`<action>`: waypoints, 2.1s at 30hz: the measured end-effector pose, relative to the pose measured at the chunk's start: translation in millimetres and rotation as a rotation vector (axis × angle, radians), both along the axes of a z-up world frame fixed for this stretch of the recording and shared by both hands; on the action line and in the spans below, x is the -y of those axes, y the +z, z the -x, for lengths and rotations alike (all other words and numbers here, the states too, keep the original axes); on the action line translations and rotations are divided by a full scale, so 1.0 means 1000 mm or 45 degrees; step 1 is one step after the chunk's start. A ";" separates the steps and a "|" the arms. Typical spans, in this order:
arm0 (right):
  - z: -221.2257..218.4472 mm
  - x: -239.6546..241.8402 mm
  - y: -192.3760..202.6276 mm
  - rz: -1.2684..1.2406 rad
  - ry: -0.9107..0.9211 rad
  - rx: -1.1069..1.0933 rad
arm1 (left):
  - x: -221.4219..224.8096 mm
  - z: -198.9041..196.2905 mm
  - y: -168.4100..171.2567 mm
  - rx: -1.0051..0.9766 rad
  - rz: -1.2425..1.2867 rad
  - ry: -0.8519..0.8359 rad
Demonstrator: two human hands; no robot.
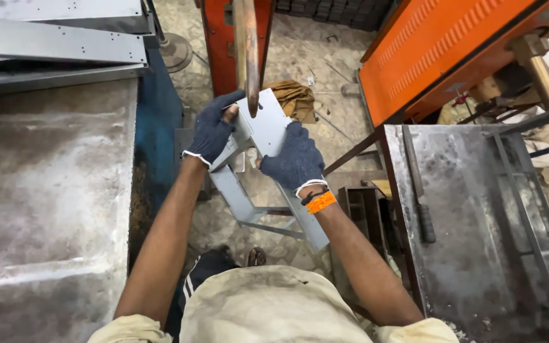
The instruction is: Spot welding metal enclosure parts using an industrial welding machine.
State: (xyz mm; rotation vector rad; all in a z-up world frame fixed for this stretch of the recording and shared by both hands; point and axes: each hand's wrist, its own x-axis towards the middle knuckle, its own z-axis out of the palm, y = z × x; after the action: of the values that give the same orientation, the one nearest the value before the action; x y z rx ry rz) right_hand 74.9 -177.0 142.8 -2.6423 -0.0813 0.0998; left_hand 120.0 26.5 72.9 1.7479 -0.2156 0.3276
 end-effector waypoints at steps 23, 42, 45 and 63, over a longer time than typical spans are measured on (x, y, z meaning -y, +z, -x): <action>0.000 -0.009 0.008 0.097 -0.056 -0.037 | 0.003 0.005 0.034 -0.147 -0.189 -0.035; 0.002 -0.006 -0.013 0.066 -0.013 0.346 | -0.004 0.020 0.013 0.261 -0.316 -0.173; -0.001 -0.002 -0.020 0.059 0.009 0.422 | 0.015 0.022 0.006 0.257 -0.299 0.100; 0.012 0.020 0.004 0.071 0.129 0.584 | 0.050 0.037 0.002 0.236 -0.113 0.356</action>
State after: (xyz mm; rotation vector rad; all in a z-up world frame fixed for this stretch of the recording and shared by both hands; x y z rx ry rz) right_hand 62.9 -196.8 147.3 -2.6646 -0.3690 -0.4775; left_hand 83.3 -23.7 75.3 1.8380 -0.1193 0.6943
